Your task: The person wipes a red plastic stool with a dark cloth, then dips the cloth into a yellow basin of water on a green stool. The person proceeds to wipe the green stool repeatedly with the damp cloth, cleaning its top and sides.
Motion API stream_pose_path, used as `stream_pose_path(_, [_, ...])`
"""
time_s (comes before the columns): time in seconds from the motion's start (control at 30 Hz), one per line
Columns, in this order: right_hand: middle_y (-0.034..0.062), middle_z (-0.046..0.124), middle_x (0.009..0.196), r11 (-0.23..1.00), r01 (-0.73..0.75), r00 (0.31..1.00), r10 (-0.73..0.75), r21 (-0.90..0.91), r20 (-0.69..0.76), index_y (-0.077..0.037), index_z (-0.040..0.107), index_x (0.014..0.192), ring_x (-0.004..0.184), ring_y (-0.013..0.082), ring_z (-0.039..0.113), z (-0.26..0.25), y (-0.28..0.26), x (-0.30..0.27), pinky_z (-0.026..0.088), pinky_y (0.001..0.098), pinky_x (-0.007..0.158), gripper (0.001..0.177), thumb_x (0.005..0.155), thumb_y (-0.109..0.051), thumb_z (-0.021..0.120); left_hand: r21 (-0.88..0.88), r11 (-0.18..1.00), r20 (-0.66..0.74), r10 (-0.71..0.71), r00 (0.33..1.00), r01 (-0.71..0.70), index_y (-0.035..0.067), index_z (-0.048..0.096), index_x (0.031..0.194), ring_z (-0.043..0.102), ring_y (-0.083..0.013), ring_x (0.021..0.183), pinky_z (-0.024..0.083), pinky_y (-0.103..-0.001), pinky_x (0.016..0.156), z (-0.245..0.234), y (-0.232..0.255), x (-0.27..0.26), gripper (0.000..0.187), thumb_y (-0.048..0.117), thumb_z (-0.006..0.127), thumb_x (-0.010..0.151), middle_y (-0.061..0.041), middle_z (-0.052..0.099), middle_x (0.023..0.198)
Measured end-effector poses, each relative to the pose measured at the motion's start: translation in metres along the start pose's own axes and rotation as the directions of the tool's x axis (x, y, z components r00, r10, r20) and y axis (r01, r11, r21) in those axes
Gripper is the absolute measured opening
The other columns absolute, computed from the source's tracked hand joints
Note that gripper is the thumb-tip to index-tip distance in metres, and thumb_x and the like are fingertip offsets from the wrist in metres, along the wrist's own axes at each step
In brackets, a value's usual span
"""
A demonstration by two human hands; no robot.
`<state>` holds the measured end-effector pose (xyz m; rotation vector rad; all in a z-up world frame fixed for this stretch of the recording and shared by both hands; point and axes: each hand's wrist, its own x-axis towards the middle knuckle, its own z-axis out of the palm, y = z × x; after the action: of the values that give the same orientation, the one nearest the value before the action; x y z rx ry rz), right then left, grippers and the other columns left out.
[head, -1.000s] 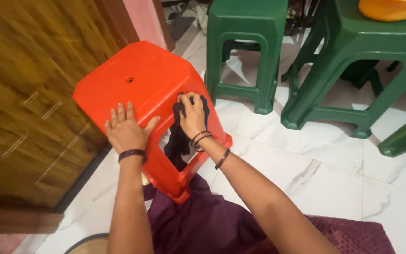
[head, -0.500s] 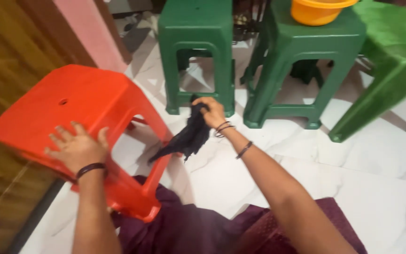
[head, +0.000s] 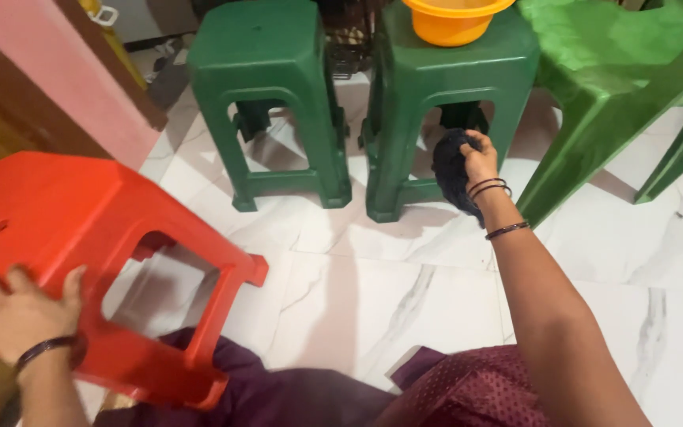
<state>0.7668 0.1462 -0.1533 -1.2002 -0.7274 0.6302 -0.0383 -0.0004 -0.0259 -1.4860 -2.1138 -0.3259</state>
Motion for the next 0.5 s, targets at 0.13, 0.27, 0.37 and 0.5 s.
stream_pose_path(0.13, [0.0107, 0.073, 0.11, 0.924, -0.214, 0.976, 0.214, 0.318, 0.034, -0.007, 0.068, 0.123, 0.099, 0.024, 0.071, -0.024, -0.025, 0.016, 0.059, 0.0396, 0.091, 0.036, 0.091, 0.005, 0.056, -0.224, 0.969, 0.076, -0.092, 0.993, 0.107, -0.004, 0.055, 0.131, 0.058, -0.0493, 0.116, 0.05, -0.062, 0.086, 0.058, -0.013, -0.004, 0.077, 0.066, 0.07, 0.101, -0.029, 0.055, 0.134])
stream_pose_path(0.27, [0.0126, 0.073, 0.104, 0.86, -0.267, 0.964, 0.244, 0.436, 0.108, -0.002, 0.067, 0.116, 0.091, 0.0279, 0.073, -0.044, -0.022, 0.05, 0.061, 0.0459, 0.087, 0.022, 0.098, -0.001, 0.056, -0.187, 0.956, 0.347, -0.151, 0.926, 0.226, 0.007, 0.059, 0.143, 0.066, -0.0405, 0.1, 0.056, -0.048, 0.077, 0.177, -0.069, 0.04, 0.076, 0.048, 0.077, 0.081, -0.03, 0.06, 0.131])
stream_pose_path(0.37, [0.0132, 0.072, 0.101, 0.824, -0.375, 0.926, 0.354, 0.424, 0.131, -0.001, 0.066, 0.109, 0.09, 0.0303, 0.072, -0.039, -0.025, 0.074, 0.061, 0.0499, 0.086, 0.014, 0.1, -0.007, 0.057, -0.54, 0.739, 0.423, -0.174, 0.889, 0.402, -0.006, 0.055, 0.132, 0.06, -0.0469, 0.1, 0.051, -0.057, 0.087, 0.272, -0.044, 0.064, 0.054, 0.045, 0.045, 0.119, -0.033, 0.061, 0.12])
stream_pose_path(0.5, [0.0143, 0.075, 0.105, 0.767, -0.444, 0.893, 0.424, 0.463, 0.154, 0.001, 0.067, 0.111, 0.097, 0.0315, 0.073, -0.031, -0.007, 0.107, 0.06, 0.0506, 0.093, 0.02, 0.101, -0.013, 0.057, 0.343, 0.869, -0.034, 0.391, 0.92, -0.357, 0.011, 0.058, 0.139, 0.03, -0.0427, 0.164, 0.017, -0.058, 0.133, 0.058, 0.227, 0.031, 0.052, 0.042, 0.067, 0.098, -0.017, 0.048, 0.16])
